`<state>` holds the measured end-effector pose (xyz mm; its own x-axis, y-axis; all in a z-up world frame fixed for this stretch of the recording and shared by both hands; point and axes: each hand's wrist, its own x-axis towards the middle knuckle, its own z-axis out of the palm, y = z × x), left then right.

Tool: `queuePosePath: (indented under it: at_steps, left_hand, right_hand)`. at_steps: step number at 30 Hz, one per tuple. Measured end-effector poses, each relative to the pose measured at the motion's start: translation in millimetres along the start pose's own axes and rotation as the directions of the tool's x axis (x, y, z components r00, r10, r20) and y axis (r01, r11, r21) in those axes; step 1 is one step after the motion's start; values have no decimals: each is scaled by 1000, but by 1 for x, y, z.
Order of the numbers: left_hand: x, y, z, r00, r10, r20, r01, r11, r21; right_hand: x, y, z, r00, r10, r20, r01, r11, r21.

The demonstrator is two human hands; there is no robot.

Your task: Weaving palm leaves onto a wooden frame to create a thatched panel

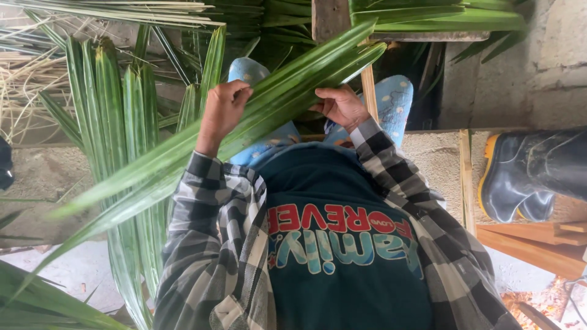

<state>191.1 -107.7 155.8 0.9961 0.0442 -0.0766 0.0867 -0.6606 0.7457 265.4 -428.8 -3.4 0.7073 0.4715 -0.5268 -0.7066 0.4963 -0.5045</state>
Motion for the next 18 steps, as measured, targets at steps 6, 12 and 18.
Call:
queuePosePath:
  at_steps: [6, 12, 18]
  left_hand:
    - [4, -10, 24, 999, 39, -4, -39, 994, -100]
    - [6, -3, 32, 999, 22, 38, -16, 991, -133]
    - [3, 20, 25, 999, 19, 30, -17, 998, -65]
  right_hand:
    - [-38, -31, 58, 999, -18, -27, 20, 997, 71]
    - [-85, -68, 131, 997, -57, -49, 59, 997, 47]
    - [-66, -53, 102, 990, -74, -124, 82, 995, 58]
